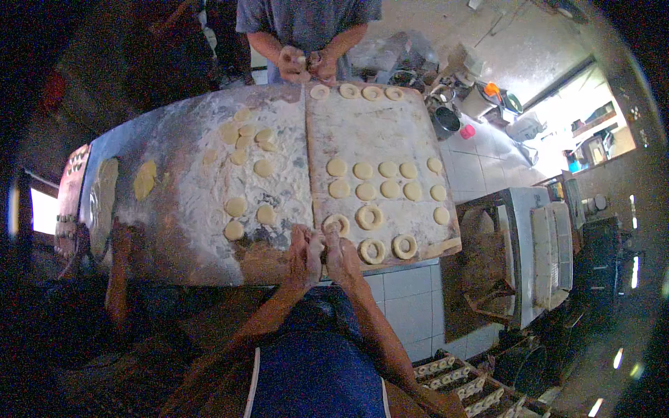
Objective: The person shapes small dough pieces into ring shapes by hand and places them on a wooden board. Another person assists by arranging the shaped dough. The finished trays are moved to a multi-tiered wooden rack.
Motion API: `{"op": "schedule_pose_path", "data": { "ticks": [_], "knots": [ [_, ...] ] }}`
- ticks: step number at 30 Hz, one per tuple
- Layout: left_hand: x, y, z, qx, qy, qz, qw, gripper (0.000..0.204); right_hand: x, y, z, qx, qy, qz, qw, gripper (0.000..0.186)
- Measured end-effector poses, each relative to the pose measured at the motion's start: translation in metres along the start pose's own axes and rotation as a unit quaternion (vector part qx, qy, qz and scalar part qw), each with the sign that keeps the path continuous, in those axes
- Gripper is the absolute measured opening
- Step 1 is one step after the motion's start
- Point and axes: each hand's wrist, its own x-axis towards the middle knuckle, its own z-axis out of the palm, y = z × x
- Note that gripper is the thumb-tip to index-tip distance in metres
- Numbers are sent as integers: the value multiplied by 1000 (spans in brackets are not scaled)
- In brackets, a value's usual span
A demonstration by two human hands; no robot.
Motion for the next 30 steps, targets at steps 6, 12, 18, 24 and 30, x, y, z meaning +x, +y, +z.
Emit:
{"op": "schedule_pose_path", "data": {
  "ticks": [6, 12, 18, 24, 30],
  "knots": [
    [6, 28, 48, -272, -21, -161, 949, 34, -6, 10, -39, 103, 69, -48, 991, 67],
    [10, -21, 110, -520, 43, -354, 776, 23, -7, 18, -91, -2, 72, -95, 993, 65],
    [1, -56, 149, -195, -103, -89, 971, 37, -8, 22, -128, 58, 39, -59, 996, 63],
    [1, 21, 169, 126, -160, 13, 979, 34, 7, 51, -184, -90, 28, -182, 979, 50],
    [-2, 24, 198, -212, -81, -145, 963, 38, 6, 36, -199, -120, 39, -190, 974, 52]
  ]
}}
